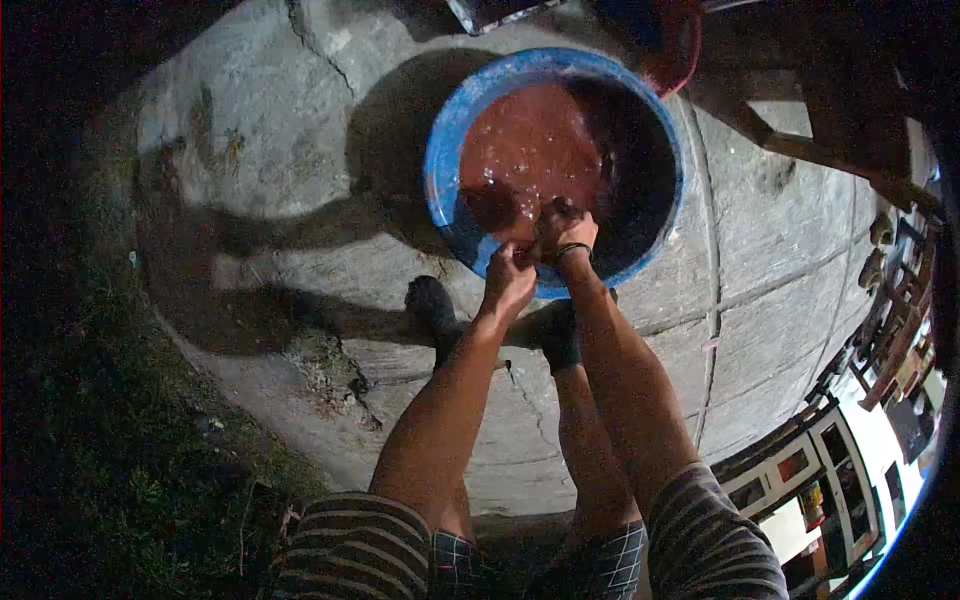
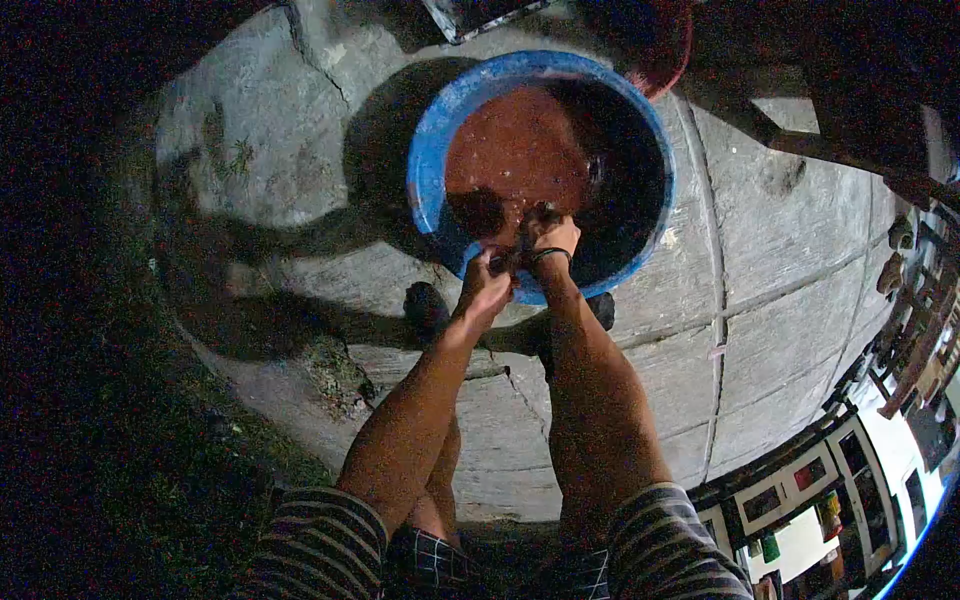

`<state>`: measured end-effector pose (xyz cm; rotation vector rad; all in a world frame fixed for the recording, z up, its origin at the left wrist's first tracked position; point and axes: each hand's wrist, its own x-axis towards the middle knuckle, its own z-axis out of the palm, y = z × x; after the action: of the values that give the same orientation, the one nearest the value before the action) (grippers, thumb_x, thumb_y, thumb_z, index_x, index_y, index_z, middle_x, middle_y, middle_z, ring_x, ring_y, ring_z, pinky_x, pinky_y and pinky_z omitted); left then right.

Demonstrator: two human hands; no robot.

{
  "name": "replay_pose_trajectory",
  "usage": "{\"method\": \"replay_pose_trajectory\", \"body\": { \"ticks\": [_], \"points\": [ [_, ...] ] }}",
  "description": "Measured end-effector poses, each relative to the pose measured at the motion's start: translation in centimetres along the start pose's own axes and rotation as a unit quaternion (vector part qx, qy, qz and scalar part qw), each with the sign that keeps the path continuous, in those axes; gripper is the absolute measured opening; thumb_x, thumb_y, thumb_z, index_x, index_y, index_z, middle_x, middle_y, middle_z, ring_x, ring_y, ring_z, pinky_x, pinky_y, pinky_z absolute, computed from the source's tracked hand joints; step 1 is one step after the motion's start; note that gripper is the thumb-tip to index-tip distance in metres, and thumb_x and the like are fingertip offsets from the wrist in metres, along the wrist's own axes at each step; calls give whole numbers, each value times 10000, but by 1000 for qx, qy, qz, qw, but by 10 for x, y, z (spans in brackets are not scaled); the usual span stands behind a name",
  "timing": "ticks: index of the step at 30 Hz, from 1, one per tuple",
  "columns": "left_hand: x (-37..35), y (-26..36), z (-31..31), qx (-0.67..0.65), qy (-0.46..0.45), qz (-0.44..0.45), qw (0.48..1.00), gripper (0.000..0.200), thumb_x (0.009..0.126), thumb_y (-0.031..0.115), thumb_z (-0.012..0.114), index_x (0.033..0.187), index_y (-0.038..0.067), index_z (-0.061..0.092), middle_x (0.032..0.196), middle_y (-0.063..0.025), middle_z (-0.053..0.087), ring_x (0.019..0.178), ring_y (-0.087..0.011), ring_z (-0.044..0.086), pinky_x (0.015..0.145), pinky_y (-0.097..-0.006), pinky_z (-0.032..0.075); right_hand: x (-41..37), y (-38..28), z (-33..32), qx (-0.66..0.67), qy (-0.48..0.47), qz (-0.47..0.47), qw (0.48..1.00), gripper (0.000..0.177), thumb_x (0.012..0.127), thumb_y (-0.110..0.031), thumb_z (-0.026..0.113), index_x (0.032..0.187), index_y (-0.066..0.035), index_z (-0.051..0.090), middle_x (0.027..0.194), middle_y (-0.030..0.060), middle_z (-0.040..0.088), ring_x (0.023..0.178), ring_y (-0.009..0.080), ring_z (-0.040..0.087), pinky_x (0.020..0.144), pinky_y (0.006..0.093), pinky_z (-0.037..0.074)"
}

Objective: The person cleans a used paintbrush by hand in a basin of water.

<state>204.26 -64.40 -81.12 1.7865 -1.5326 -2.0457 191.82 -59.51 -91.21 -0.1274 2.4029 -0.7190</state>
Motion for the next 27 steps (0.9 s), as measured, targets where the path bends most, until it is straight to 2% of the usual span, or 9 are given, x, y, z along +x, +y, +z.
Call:
{"method": "replay_pose_trajectory", "body": {
  "ticks": [5,10,13,14,17,18,20,23,27],
  "points": [
    [-38,66,-23,-95,-39,-110,989,195,844,169,580,897,-17,560,767,-110,648,690,-212,627,668,-323,464,-23,-58,-34,-234,-97,-16,967,312,758,-261,629,903,16,634,882,195,644,824,319,636,704,372,508],
    [-52,68,-35,-34,-26,-14,999,153,842,138,564,863,-14,563,791,-133,652,716,-235,634,667,-332,468,-50,-114,-75,-290,-208,-39,933,580,829,-530,482,887,24,643,850,199,648,833,317,637,704,376,514],
    [-48,74,-40,133,24,85,987,129,806,91,553,882,-13,565,813,-177,639,766,-314,627,692,-354,473,-56,-157,-101,-86,-303,221,923,731,779,-666,448,894,29,643,822,180,648,804,315,643,717,384,507],
    [-44,68,-37,110,71,167,977,137,771,42,540,895,-9,567,825,-205,625,800,-362,612,708,-383,477,-69,-177,-117,-88,-240,167,952,755,765,-688,443,873,31,644,782,164,642,812,299,640,733,404,499],
    [-45,67,-35,121,40,165,978,154,761,28,552,911,1,566,841,-198,627,829,-352,615,714,-400,479,-59,-176,-122,-53,-164,19,985,823,726,-706,479,919,80,626,872,278,619,937,319,611,824,397,475],
    [-40,58,-35,154,12,206,966,177,755,24,565,931,0,557,851,-192,627,828,-338,618,705,-393,486,-36,-145,-102,-106,-169,35,979,772,749,-689,451,988,25,625,934,231,629,947,326,605,843,394,468],
    [-48,81,-42,149,5,211,966,188,756,25,567,941,-4,552,864,-191,627,825,-332,619,701,-383,489,-25,-143,-100,-289,-239,-148,915,720,777,-653,433,1001,4,626,951,214,630,965,332,594,852,399,459],
    [-49,86,-48,106,-26,219,970,180,766,7,571,941,-20,543,885,-172,630,828,-305,628,705,-355,497,-19,-131,-97,-450,-241,-311,802,662,825,-396,482,1358,-57,281,856,186,629,794,335,622,680,412,486],
    [-56,106,-64,91,-66,178,978,167,796,19,601,938,-16,521,884,-124,599,851,-228,609,770,-329,482,-25,-109,-103,-437,-213,-434,759,570,833,-379,466,1294,-55,375,849,167,632,757,331,607,692,405,471]
  ]
}}
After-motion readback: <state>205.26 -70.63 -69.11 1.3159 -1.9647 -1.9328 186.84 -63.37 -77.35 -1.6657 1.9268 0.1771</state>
